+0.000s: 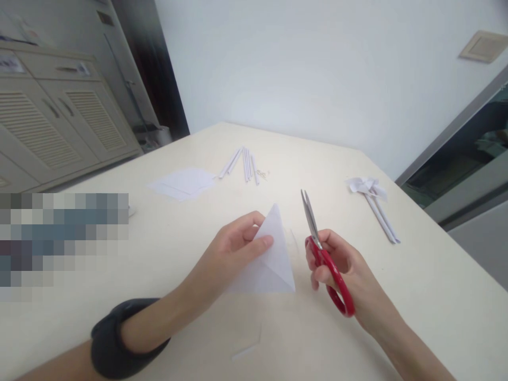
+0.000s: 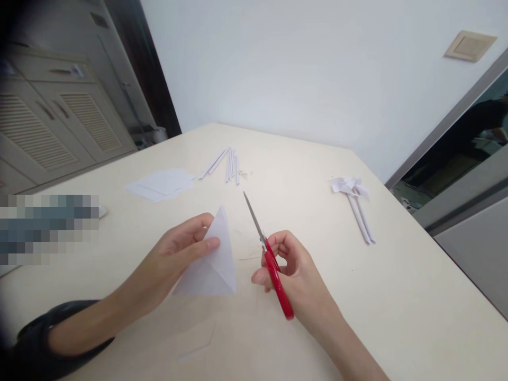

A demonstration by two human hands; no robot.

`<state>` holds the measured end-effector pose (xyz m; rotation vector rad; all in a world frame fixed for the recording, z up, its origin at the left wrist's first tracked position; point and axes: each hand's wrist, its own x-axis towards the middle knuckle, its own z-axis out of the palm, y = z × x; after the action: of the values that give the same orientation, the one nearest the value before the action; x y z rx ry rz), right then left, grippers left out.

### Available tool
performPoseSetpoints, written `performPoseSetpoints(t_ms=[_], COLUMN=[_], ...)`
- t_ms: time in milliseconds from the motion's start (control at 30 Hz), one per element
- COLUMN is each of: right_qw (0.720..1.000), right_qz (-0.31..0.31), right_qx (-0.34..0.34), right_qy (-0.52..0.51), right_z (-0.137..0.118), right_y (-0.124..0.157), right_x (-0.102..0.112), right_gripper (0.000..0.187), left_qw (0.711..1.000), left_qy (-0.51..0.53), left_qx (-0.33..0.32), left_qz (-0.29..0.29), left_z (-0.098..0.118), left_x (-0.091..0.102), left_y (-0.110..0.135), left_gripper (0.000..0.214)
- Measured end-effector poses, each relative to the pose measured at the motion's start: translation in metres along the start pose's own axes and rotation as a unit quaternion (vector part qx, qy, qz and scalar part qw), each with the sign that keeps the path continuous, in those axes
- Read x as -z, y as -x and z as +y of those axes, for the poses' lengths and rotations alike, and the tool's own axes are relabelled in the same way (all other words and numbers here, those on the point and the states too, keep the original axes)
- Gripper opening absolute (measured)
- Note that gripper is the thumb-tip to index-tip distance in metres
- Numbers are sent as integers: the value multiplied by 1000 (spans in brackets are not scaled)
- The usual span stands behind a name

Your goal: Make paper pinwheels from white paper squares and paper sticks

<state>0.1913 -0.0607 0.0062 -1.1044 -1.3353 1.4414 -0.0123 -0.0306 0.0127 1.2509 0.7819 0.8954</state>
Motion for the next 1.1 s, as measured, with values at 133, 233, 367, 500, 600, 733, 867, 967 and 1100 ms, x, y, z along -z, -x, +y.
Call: performPoseSetpoints(t_ms=[133,233,367,500,600,733,867,967,1100], right_qw=[998,997,993,989,987,983,985,986,987], right_qz=[-38,-54,-98,-88,-81,-74,-70,-69,-59], right_qx=[38,45,-9,-56,-72,-90,-118,-140,-149], right_qy=[-27,-15,64,108,116,140,107,59,27], right_z=[2,0,0,0,-3,-9,-9,-4,0], right_y=[4,6,14,24,26,24,25,26,27], right_x=[-3,-4,-10,-17,-20,-21,-22,-22,-23], right_gripper=[43,50,38,32,32,33,35,37,34], left_qw=[1000,999,999,999,997,995,992,989,988], left_qy=[13,24,12,-28,-78,-102,-125,-147,-151], left_qx=[-27,-46,-44,-26,-16,3,3,6,10], left_qz=[4,-12,-25,-15,8,-2,-4,-12,-26], left_z=[-1,-1,0,1,2,3,5,9,10], left_x=[0,-2,-6,-7,-7,-7,-8,-9,-9], left_y=[1,1,1,3,6,8,5,3,4], left_gripper=[10,6,6,13,18,17,14,13,14])
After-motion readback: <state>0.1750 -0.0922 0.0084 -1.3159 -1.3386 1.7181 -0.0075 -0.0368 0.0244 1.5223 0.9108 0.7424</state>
